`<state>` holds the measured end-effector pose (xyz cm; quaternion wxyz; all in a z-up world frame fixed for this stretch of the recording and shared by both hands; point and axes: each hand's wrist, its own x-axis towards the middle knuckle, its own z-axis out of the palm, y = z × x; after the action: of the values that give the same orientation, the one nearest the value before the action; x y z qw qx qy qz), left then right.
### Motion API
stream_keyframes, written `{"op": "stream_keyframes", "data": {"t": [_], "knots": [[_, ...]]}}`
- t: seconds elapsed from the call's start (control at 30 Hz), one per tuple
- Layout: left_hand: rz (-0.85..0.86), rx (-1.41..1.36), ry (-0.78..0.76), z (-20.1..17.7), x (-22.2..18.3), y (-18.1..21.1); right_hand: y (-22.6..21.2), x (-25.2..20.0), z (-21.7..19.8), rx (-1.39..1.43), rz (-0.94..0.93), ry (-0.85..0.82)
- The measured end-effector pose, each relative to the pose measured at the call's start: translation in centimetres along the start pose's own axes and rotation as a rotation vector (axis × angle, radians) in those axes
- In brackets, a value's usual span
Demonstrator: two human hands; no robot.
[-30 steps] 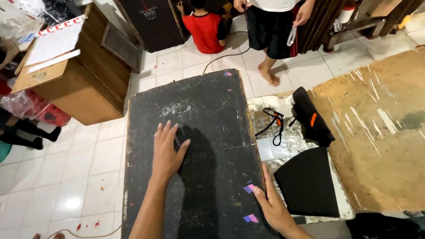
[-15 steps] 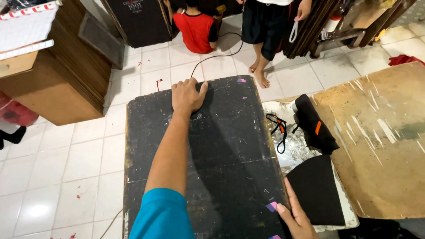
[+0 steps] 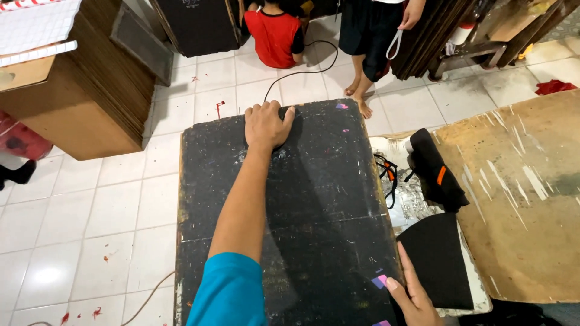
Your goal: Smooth and position black fabric pieces on printing boards in a production environment
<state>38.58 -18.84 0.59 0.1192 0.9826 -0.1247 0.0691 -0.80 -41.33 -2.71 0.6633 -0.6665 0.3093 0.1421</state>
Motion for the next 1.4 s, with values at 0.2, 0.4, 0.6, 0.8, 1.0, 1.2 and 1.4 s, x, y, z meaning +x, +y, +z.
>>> {"op": "stream_keyframes", "data": {"t": [0.2,0.4,0.6,0.8,1.0,1.2,1.4], "knots": [[0.009,-0.006,0.036,0.5,-0.1,-0.3,-0.5,-0.4,0.1,-0.03,0.008,0.021],[0.034,0.031,0.083,1.1,-0.3,-0.3,-1.5,-0.5,0.2,-0.081,0.074,-0.004],[0.104,0.158,0.335,0.9,-7.5,3.4,2.5,0.7,-0.9,-0.13,-0.16,-0.061],[0.006,0.074,-0.008,-1.3,-28.2,6.8,4.2,1.5,-1.4,-0.082,-0.291,-0.12],[-0.208,0.153,-0.124,-2.0,-36.0,5.8,2.5,4.5,-9.9,-0.197,-0.192,-0.522],[-0.159,0.106,0.006,-2.3,-36.8,6.7,16.1,14.4,-18.1,-0.654,-0.579,0.047],[-0.126,0.08,0.129,-2.1,-37.1,6.8,25.8,14.8,-16.3,-1.623,-0.76,-0.178]]}}
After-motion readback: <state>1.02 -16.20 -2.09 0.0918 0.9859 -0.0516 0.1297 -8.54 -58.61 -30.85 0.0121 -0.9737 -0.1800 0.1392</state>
